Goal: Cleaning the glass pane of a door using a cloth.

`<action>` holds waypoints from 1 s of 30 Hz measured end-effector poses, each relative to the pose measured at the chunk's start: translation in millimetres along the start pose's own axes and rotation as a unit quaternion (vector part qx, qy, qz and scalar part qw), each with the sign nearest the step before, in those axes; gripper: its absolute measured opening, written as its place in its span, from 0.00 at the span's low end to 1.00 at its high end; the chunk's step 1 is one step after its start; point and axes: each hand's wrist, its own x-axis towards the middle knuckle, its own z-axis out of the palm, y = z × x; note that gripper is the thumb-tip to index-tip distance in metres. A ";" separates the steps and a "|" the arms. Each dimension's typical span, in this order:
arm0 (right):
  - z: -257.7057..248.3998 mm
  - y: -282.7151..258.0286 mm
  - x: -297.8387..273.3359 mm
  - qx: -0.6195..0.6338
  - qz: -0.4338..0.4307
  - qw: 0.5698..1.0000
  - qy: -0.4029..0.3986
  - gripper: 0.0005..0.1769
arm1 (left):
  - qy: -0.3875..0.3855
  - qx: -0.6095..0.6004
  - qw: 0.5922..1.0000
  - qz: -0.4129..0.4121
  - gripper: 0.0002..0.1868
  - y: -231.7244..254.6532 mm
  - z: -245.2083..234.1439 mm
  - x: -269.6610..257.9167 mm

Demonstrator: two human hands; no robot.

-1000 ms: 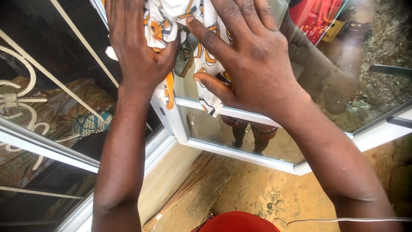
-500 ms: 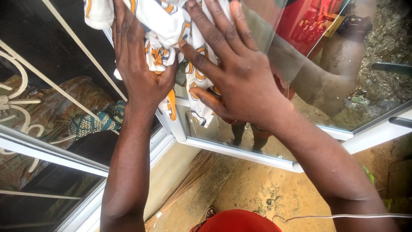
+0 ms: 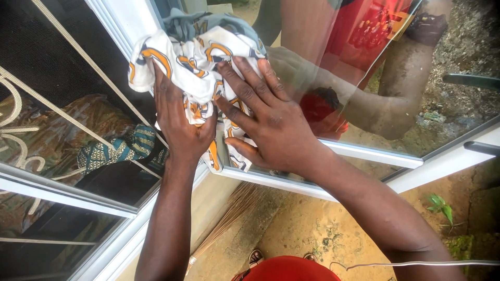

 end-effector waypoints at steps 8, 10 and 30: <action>14.9 -3.4 -13.1 0.004 -0.001 1.000 -0.012 0.36 | -0.011 -0.001 1.000 -0.023 0.36 1.6 7.7 -27.7; 20.6 -4.9 -17.7 0.015 0.004 1.000 -0.015 0.34 | -0.011 0.000 1.000 -0.029 0.31 6.2 7.9 -32.3; 32.4 -9.9 -51.8 0.085 0.004 0.996 -0.037 0.34 | 0.001 -0.028 0.993 -0.116 0.27 41.9 31.5 -87.2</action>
